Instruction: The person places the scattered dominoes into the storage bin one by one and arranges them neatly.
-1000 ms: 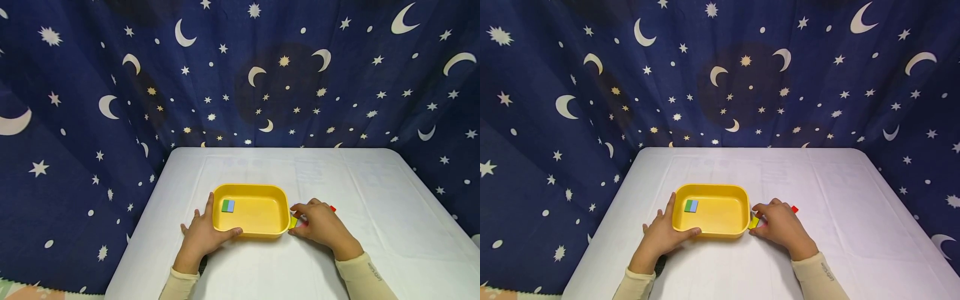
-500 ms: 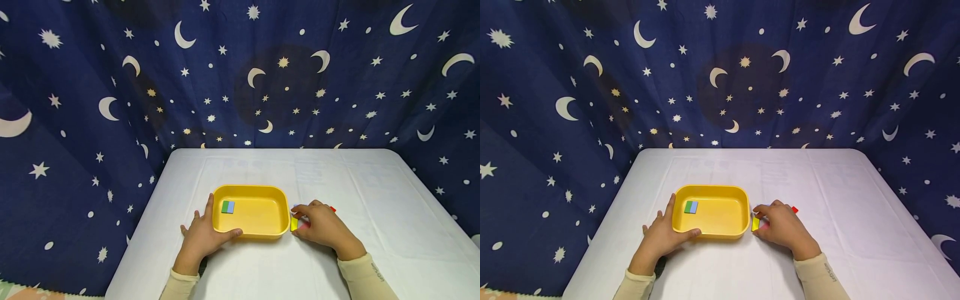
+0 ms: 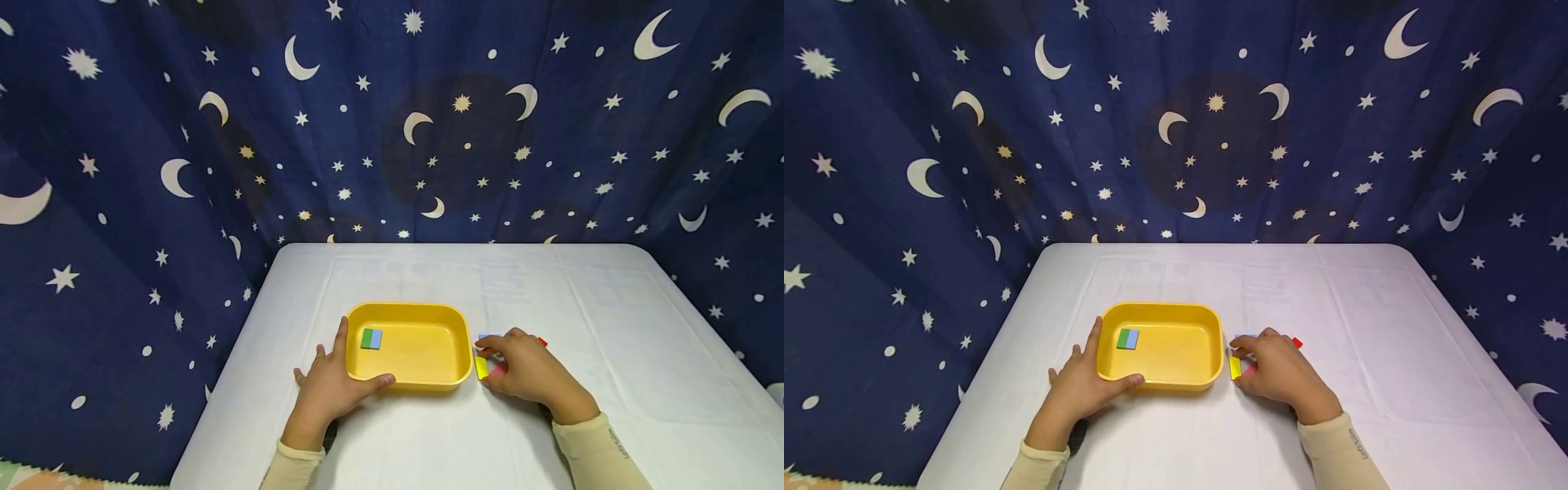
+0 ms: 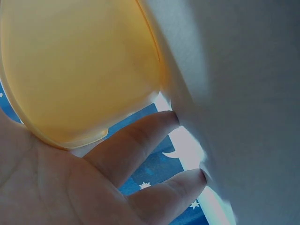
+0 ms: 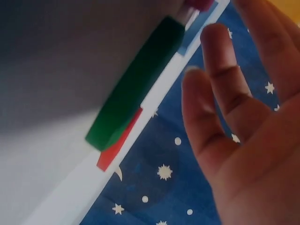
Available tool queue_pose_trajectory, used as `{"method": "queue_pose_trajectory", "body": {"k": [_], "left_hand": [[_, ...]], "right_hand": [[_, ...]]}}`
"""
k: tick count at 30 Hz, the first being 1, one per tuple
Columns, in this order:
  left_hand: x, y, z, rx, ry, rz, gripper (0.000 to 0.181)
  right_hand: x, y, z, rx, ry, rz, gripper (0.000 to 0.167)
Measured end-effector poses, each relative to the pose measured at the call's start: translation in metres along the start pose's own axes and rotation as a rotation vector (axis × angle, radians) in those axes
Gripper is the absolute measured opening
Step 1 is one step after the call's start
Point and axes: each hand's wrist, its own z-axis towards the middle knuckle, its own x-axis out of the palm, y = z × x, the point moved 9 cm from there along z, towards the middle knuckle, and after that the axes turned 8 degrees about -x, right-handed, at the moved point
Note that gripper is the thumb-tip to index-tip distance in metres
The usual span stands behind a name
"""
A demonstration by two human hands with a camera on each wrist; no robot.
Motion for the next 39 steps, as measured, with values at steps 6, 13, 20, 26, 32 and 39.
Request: {"method": "queue_pose_trajectory", "body": {"k": [6,13,20,26,32,39], "left_hand": [[-0.001,-0.002,-0.001,0.002,-0.002,0.001,0.149],[0.001,-0.003,-0.001,0.002,0.002,0.005,0.149],[0.000,-0.004,-0.001,0.002,-0.006,-0.003,0.150],[0.000,-0.001,-0.001,-0.008,-0.002,-0.001,0.150],[0.000,0.000,-0.002,-0.013,-0.006,-0.002,0.151],[0.000,-0.001,-0.001,-0.009,-0.005,-0.014,0.150]], "right_hand": [[-0.001,0.001,-0.001,0.015,0.033,0.003,0.058],[-0.004,0.000,0.005,0.048,0.116,0.009,0.058],[-0.005,-0.002,0.016,0.056,0.202,0.043,0.061],[-0.008,-0.005,0.024,0.049,0.238,0.041,0.058],[-0.029,-0.006,0.035,0.085,0.240,0.020,0.057],[-0.068,0.000,0.055,0.102,0.166,-0.069,0.056]]}}
